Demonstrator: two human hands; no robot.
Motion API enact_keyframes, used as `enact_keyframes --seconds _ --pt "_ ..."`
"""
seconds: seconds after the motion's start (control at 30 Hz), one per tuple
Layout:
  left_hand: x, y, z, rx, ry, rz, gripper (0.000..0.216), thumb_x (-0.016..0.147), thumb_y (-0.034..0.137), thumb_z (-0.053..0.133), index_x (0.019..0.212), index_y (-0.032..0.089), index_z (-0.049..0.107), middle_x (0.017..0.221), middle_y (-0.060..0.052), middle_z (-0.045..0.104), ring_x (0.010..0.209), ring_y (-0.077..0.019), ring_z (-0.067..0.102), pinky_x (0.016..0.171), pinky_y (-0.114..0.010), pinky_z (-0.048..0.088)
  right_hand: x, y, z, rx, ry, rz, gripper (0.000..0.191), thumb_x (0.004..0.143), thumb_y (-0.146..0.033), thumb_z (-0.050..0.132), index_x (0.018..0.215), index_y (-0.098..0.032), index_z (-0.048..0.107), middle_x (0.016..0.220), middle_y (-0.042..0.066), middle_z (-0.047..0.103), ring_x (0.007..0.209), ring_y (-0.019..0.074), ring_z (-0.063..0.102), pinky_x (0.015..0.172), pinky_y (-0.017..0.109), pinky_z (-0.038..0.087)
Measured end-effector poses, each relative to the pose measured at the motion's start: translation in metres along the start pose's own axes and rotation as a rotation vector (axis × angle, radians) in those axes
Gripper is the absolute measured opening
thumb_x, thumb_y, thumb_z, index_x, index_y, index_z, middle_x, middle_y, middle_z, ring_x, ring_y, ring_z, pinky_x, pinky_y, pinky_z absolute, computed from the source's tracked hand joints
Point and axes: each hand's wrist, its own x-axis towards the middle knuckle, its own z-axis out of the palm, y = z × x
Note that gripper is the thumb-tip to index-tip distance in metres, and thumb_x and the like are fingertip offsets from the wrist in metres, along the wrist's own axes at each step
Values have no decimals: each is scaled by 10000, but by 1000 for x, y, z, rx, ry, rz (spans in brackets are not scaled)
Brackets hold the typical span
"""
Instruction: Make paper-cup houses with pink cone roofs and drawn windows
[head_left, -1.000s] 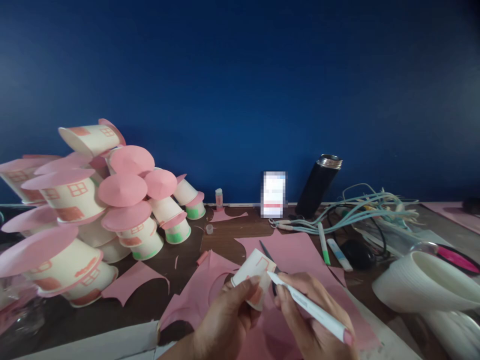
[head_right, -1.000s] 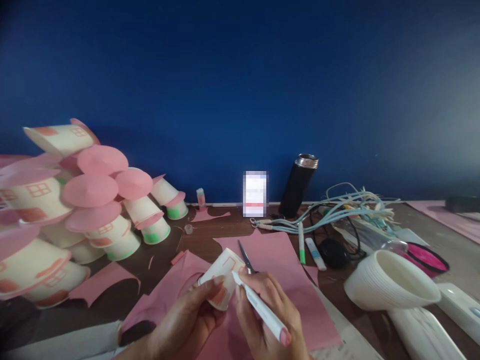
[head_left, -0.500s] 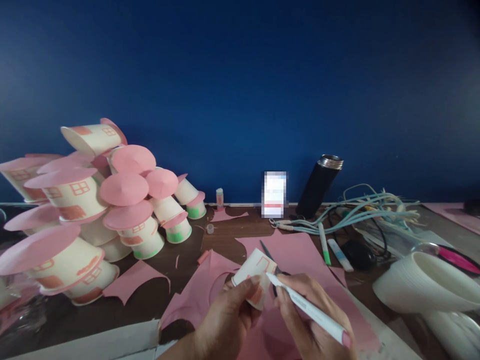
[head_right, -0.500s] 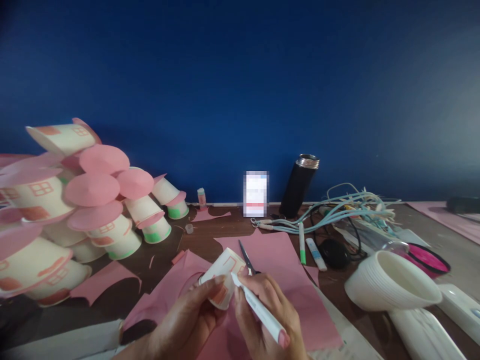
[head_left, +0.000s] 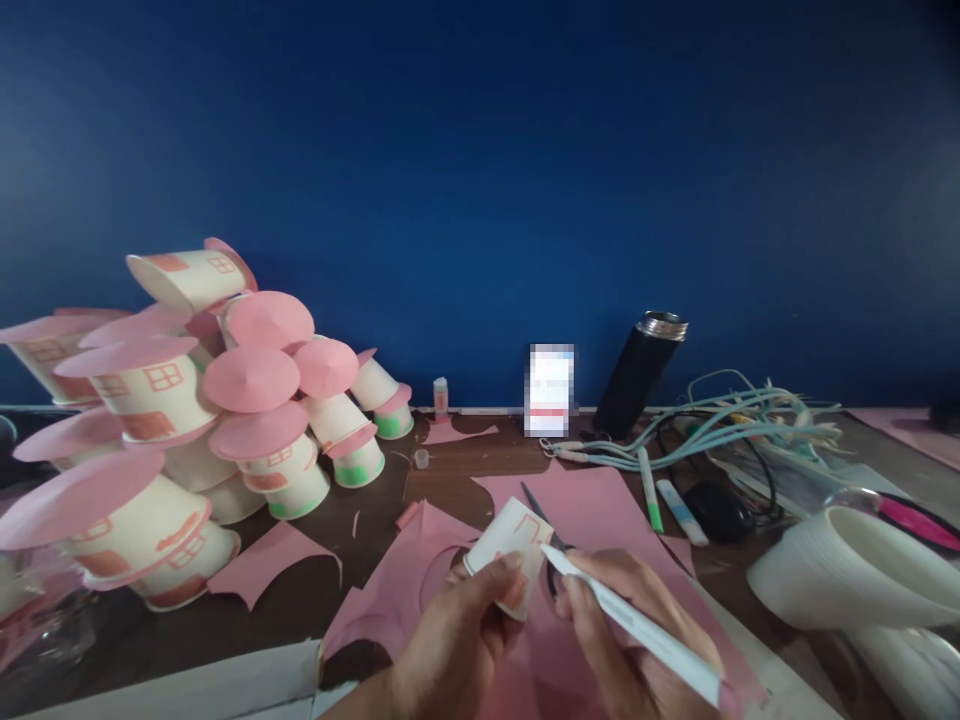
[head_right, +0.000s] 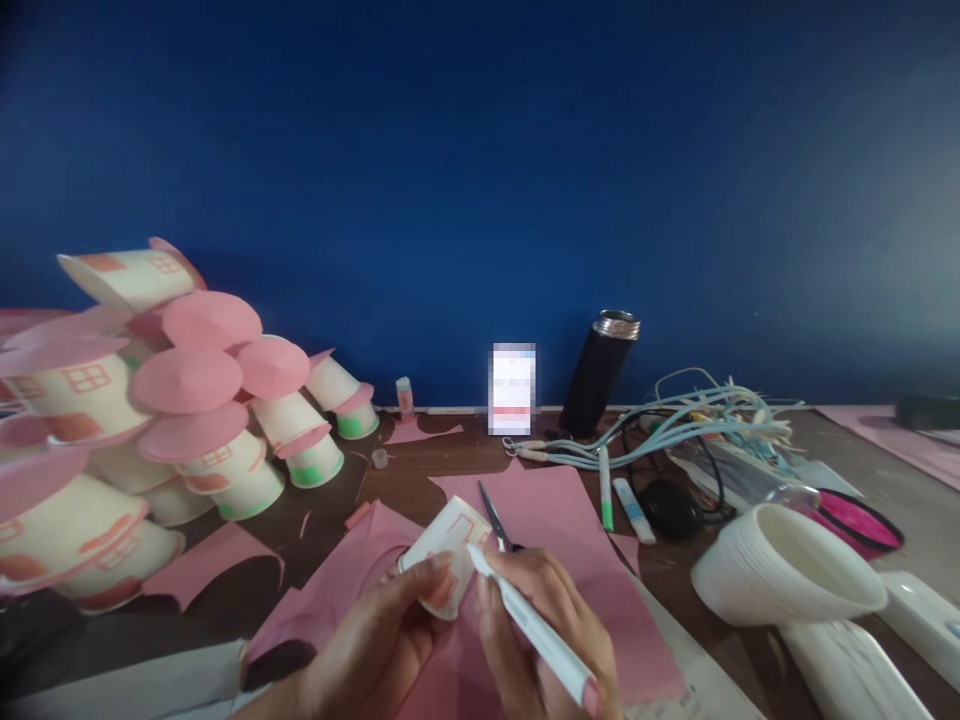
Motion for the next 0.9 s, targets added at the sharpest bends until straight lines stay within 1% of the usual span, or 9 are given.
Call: enact_keyframes --seconds 0.1,0.3,0.43,0.5,0.57,0.63,0.7,0.77,0.9 --pt "2 -2 -2 19 5 14 251 663 202 819 843 122 663 755 -24 627 670 -110 550 617 -216 440 2 -3 -3 0 56 -2 252 897 -104 580 1131 -188 620 903 51 693 795 141 688 730 227 563" --pt "2 -4 -4 47 -92 33 222 713 207 785 885 114 678 688 0 559 635 -98 478 640 -223 428 4 -3 -2 -28 68 -6 225 907 -124 576 1115 -198 624 887 43 696 773 139 688 712 225 562" --pt "1 -3 -4 51 -131 36 249 733 212 775 944 109 692 860 -67 641 788 -145 558 757 -261 456 3 -3 -1 -52 56 -7 202 908 -142 584 1097 -196 629 862 39 692 769 143 688 711 228 558" --pt "1 -2 -4 53 -156 36 259 747 214 765 976 113 698 909 -82 654 823 -155 569 787 -272 454 2 -2 0 -50 41 -16 199 910 -138 578 1096 -192 625 858 38 690 758 141 687 710 229 557" --pt "0 -2 -4 66 -189 44 240 765 216 748 981 119 704 881 -74 651 816 -156 569 773 -269 448 2 -1 0 -42 25 -25 204 909 -124 575 1097 -189 620 875 43 690 768 143 690 718 235 560" --pt "-1 -2 -3 75 -215 55 189 777 220 737 938 124 708 867 -70 650 833 -165 575 771 -271 441 1 -1 0 -17 11 -40 221 900 -99 578 1101 -182 615 889 50 689 787 148 692 731 243 563" --pt "-1 -2 -3 74 -232 66 141 778 218 737 882 128 707 870 -71 653 853 -170 578 795 -281 438 0 -1 1 10 -10 -50 249 890 -74 584 1119 -170 609 891 52 685 794 147 692 735 243 563" --pt "-1 -3 -3 78 -245 62 121 785 216 730 868 131 707 878 -72 658 859 -173 580 833 -301 435 0 -1 0 22 -31 -59 264 884 -63 588 1129 -161 606 887 51 680 792 144 690 731 238 562" --pt "0 -4 -6 127 -267 67 177 817 234 695 962 133 708 897 -77 657 852 -175 573 848 -321 428 0 -1 1 -23 -41 -61 254 890 -78 588 1129 -159 610 894 52 682 807 142 694 747 236 562"
